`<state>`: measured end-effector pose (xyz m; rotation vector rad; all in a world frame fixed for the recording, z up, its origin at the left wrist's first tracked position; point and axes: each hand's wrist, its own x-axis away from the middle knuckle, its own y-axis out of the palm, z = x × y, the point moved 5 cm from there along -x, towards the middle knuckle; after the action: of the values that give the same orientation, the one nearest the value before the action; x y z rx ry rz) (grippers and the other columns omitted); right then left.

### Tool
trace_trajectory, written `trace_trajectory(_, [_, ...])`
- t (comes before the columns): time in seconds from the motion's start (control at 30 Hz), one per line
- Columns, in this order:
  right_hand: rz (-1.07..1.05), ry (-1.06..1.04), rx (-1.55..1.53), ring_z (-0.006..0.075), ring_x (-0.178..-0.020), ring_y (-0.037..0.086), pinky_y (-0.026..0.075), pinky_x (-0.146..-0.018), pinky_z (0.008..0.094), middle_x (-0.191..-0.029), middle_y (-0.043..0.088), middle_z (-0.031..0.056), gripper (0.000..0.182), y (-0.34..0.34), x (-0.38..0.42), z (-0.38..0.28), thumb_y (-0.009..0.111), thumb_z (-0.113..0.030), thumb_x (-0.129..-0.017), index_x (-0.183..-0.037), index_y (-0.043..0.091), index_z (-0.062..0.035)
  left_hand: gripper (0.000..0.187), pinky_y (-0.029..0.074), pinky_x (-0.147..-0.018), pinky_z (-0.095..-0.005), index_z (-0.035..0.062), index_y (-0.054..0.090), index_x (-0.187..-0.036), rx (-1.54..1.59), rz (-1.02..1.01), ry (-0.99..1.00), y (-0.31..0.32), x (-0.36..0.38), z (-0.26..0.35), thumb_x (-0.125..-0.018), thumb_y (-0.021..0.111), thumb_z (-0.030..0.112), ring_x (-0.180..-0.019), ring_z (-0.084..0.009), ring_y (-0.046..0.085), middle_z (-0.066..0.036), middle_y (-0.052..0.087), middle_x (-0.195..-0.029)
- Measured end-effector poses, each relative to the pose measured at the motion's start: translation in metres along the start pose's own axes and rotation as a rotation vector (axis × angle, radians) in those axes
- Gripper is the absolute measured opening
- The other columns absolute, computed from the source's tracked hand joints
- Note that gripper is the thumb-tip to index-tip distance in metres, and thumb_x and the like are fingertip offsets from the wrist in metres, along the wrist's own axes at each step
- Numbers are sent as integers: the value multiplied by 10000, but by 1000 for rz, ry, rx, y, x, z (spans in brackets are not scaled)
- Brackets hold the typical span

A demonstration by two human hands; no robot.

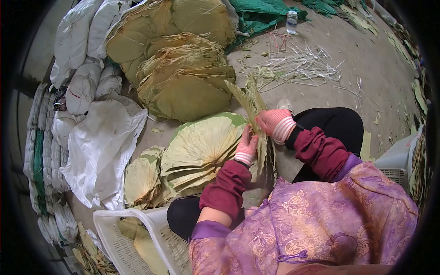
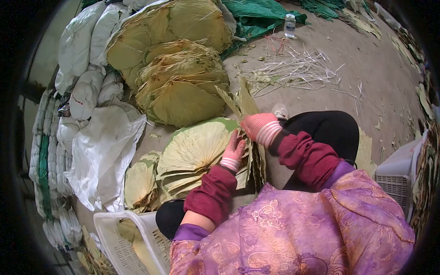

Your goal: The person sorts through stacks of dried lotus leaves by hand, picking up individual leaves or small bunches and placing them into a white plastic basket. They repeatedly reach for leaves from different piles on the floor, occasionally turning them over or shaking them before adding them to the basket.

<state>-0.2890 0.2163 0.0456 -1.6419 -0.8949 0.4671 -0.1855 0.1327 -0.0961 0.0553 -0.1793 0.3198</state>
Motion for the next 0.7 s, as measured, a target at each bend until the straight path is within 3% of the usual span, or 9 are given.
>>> trace_trajectory(0.13, [125, -47, -24, 383, -665, 593, 453, -590, 477, -658, 591, 186, 464, -15, 8, -5, 371, -415, -908, -704, 582, -56, 605, 436, -858, -372, 142, 207, -1425, -16, 121, -144, -24, -4, -13, -922, 505, 298, -1123, -232, 460, -122, 420, -1305])
trace_trajectory(0.27, [296, -164, -239, 375, -631, 583, 460, -572, 434, -643, 588, 176, 412, -34, 11, -3, 448, -397, -880, -713, 618, -61, 585, 384, -481, -238, 130, 256, -1410, 225, 315, -308, -44, -1, -23, -915, 520, 295, -813, -119, 491, -96, 496, -1239])
trace_trajectory(0.33, [366, -209, -471, 351, -598, 567, 453, -552, 403, -625, 569, 165, 338, -72, 18, -4, 503, -352, -877, -750, 619, -61, 641, 403, -900, -468, 159, 157, -1436, 273, 248, -323, -49, -1, -17, -923, 491, 348, -1210, -308, 389, -129, 358, -1361])
trace_trajectory(0.43, [579, -438, -497, 287, -658, 575, 467, -585, 349, -752, 592, 132, 166, -143, 29, 8, 536, -188, -889, -926, 632, -57, 644, 380, -932, -492, 169, 154, -1437, 303, 263, -302, -51, -1, -7, -923, 477, 384, -1240, -330, 363, -127, 337, -1387])
trace_trajectory(0.5, [801, -801, -45, 185, -923, 610, 475, -832, 253, -1007, 628, 84, 308, -202, 52, 31, 482, 35, -869, -1151, 582, -40, 642, 368, -947, -504, 172, 155, -1437, 337, 280, -303, -50, 0, -1, -924, 467, 401, -1254, -333, 350, -120, 330, -1396])
trace_trajectory(0.53, [597, -782, -727, 190, -1008, 594, 462, -888, 239, -1085, 614, 109, 297, -225, 49, 53, 478, 20, -884, -1165, 566, -22, 661, 353, -969, -485, 159, 162, -1434, 361, 246, -306, -45, 2, 8, -916, 468, 431, -1258, -313, 349, -106, 338, -1395])
trace_trajectory(0.57, [448, -405, -734, 179, -1028, 585, 456, -900, 226, -1131, 597, 115, 262, -256, 64, 66, 458, -13, -914, -1157, 553, 15, 682, 339, -990, -466, 145, 169, -1431, 385, 212, -309, -42, 3, 13, -907, 469, 462, -1262, -292, 348, -91, 345, -1395])
trace_trajectory(0.6, [217, -784, -1237, 145, -993, 591, 457, -876, 205, -1112, 599, 98, 237, -272, 77, 57, 441, -21, -932, -1129, 559, 37, 682, 339, -990, -466, 145, 169, -1431, 387, 212, -308, -43, -1, 6, -907, 469, 462, -1262, -292, 348, -91, 345, -1395])
trace_trajectory(0.7, [355, -522, -1121, 152, -979, 595, 468, -869, 211, -1079, 605, 96, 238, -280, 94, 70, 467, -70, -931, -1119, 559, 44, 780, 391, -934, -332, 57, 228, -1407, 497, -114, -54, -25, -21, 0, -863, 485, 553, -1171, -218, 435, -95, 437, -1311])
